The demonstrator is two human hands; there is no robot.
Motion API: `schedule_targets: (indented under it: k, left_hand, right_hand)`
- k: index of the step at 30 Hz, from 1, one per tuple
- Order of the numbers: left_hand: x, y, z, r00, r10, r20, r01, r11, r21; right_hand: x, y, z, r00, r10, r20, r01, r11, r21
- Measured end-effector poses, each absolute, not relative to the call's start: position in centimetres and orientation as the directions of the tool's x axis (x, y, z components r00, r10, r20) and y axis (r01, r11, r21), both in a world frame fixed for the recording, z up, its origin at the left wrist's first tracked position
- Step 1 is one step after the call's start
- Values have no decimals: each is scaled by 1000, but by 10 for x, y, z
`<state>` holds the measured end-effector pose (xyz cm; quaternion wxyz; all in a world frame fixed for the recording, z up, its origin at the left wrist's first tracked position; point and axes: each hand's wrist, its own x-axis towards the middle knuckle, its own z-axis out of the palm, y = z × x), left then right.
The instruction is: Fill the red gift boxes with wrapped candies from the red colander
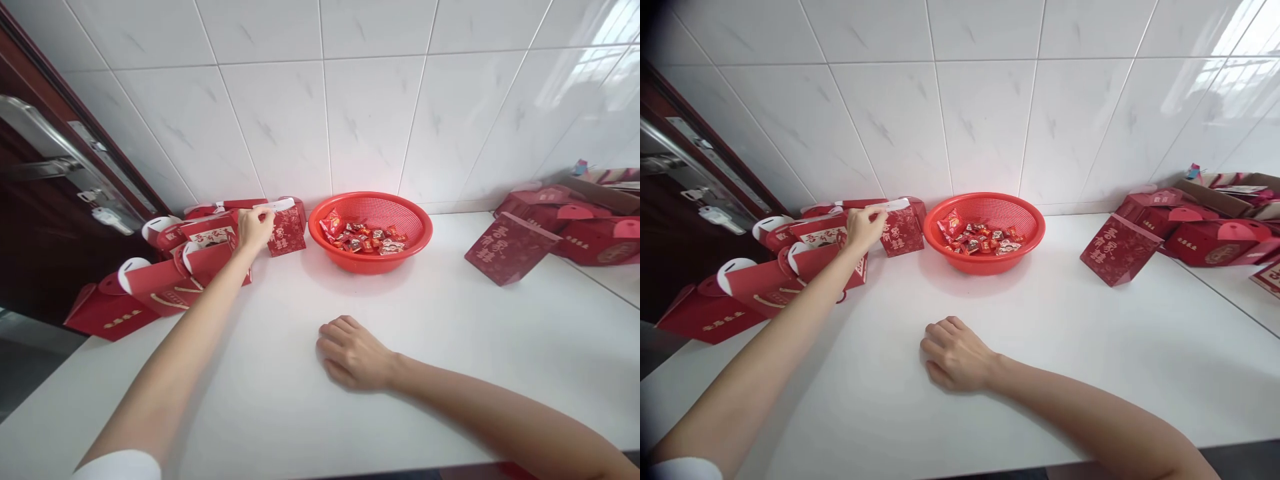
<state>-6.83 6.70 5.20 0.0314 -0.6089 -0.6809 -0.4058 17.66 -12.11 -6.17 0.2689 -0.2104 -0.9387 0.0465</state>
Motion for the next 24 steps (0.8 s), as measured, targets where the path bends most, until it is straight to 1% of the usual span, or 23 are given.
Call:
schedule_targets:
  k: [3,7,12,17,21,24]
  left_hand:
    - [-66,62,53,-290,797,530,832,-63,551]
    - [-63,50,56,-307,802,512,806,-66,588]
    - [-55,31,60,-344,839,422,685,-84,723]
    - [-55,17,60,-342,809,478,580,-218,785]
    - [-57,-3,63,-326,801,502,447,-338,828]
    - [-50,-25,65,-289,848,444,329,-348,878]
  right_hand:
    - [176,-121,-62,-789,427,441,384,904,-187]
    - [176,-121,-62,-801,425,423,395,904,-161]
    - [176,-122,-61,-808,415,417,395,908,-139]
    - [177,-123,-60,-805,415,425,404,907,-122]
    - [177,-124,-60,-779,423,463,390,905,-169]
    - [182,-121,-58,-710,448,543,371,894,-253]
